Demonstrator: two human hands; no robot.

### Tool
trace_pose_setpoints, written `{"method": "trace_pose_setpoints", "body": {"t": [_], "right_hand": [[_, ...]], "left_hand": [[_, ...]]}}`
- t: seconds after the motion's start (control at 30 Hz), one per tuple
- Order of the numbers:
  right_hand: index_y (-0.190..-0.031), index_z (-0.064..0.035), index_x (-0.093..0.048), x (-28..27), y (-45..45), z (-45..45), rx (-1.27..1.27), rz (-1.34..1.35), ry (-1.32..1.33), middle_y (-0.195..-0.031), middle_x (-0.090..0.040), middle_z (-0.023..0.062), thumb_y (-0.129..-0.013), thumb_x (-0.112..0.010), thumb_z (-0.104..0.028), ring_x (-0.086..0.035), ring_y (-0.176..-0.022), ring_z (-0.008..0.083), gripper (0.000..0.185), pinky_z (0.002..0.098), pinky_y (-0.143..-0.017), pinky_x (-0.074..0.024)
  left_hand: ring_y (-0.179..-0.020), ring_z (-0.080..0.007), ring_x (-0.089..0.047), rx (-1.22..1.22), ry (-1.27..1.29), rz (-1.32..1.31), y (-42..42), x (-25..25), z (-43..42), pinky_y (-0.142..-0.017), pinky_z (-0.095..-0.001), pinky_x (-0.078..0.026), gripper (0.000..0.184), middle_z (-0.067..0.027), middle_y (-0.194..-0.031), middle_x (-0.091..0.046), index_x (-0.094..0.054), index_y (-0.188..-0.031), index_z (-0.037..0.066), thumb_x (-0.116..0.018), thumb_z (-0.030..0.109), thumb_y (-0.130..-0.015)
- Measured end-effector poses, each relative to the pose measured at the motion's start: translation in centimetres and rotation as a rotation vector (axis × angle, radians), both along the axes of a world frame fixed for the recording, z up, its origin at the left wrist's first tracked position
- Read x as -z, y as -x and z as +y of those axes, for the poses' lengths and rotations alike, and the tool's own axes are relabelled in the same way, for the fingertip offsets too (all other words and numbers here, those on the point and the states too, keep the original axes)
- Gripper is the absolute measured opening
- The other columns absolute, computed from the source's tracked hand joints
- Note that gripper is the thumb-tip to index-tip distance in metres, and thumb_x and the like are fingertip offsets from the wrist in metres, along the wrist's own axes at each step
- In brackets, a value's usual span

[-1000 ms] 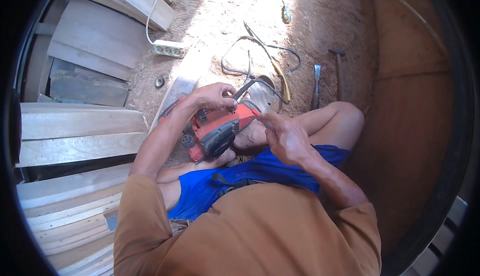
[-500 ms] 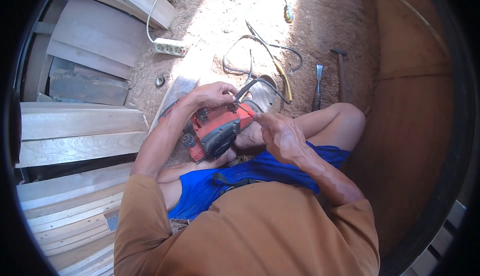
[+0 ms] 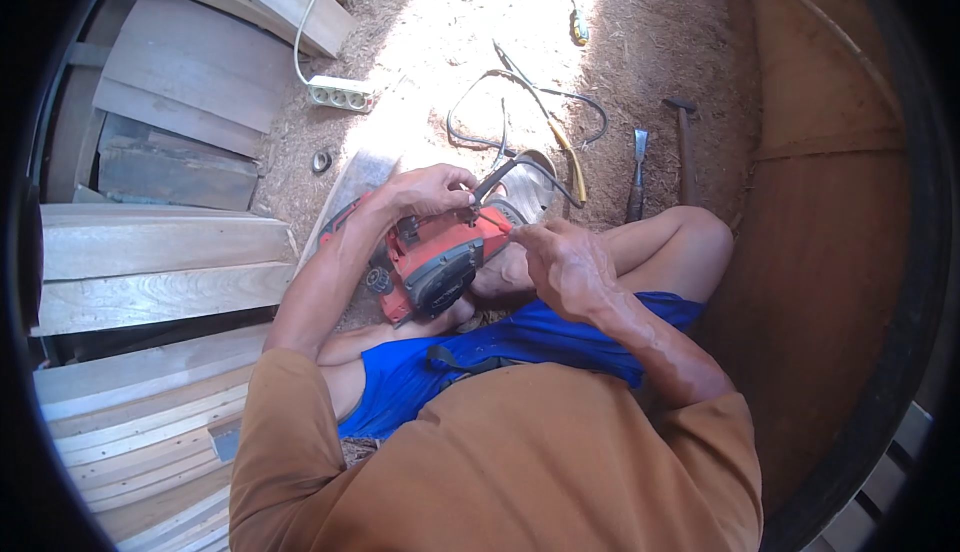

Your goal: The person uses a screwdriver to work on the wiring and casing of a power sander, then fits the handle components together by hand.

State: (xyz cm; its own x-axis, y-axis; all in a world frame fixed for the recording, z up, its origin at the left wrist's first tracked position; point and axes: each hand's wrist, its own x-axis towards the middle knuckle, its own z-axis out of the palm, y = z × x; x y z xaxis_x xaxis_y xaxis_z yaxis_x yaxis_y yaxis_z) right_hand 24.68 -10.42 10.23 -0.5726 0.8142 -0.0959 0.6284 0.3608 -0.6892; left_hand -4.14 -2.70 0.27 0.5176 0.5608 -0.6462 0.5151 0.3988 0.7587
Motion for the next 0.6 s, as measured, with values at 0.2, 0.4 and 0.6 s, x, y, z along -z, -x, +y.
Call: {"method": "trace_pose_setpoints", "body": {"t": [0.2, 0.4, 0.6], "right_hand": [[-0.126, -0.0063, -0.075, -0.4, -0.1, -0.2, 0.026, 0.036, -0.012, -0.094, -0.072, 0.0235, -0.091, -0.067, -0.003, -0.072, -0.084, 0.0437, 0.036, 0.0515, -0.072, -0.0574], [-0.126, -0.0070, -0.075, 0.1, 0.0, -0.3, 0.032, 0.015, -0.007, -0.094, -0.072, 0.0224, -0.089, -0.067, -0.003, -0.072, -0.084, 0.0435, 0.037, 0.0519, -0.073, -0.0576], [-0.126, -0.0070, -0.071, 0.4, 0.1, -0.3, -0.087, -0.044, -0.187, -0.094, -0.070, 0.0198, -0.086, -0.069, -0.007, -0.071, -0.085, 0.0416, 0.040, 0.0522, -0.073, -0.0568]], "left_hand": [[-0.097, -0.0165, -0.075, 0.025, -0.015, 0.038, -0.1, -1.3, 0.0, -0.093, -0.0340, -0.056, 0.024, -0.0092, -0.102, -0.080, -0.073, -0.121, 0.001, -0.063, 0.016, -0.104], [-0.097, -0.0157, -0.074, 0.018, -0.010, 0.039, -0.1, -1.2, -0.1, -0.092, -0.0339, -0.055, 0.027, -0.0083, -0.101, -0.081, -0.073, -0.122, 0.003, -0.064, 0.020, -0.104], [-0.096, -0.0154, -0.074, 0.007, -0.011, 0.053, -0.2, -1.5, -0.1, -0.089, -0.0339, -0.057, 0.028, -0.0086, -0.102, -0.081, -0.073, -0.124, 0.003, -0.063, 0.020, -0.104]]}}
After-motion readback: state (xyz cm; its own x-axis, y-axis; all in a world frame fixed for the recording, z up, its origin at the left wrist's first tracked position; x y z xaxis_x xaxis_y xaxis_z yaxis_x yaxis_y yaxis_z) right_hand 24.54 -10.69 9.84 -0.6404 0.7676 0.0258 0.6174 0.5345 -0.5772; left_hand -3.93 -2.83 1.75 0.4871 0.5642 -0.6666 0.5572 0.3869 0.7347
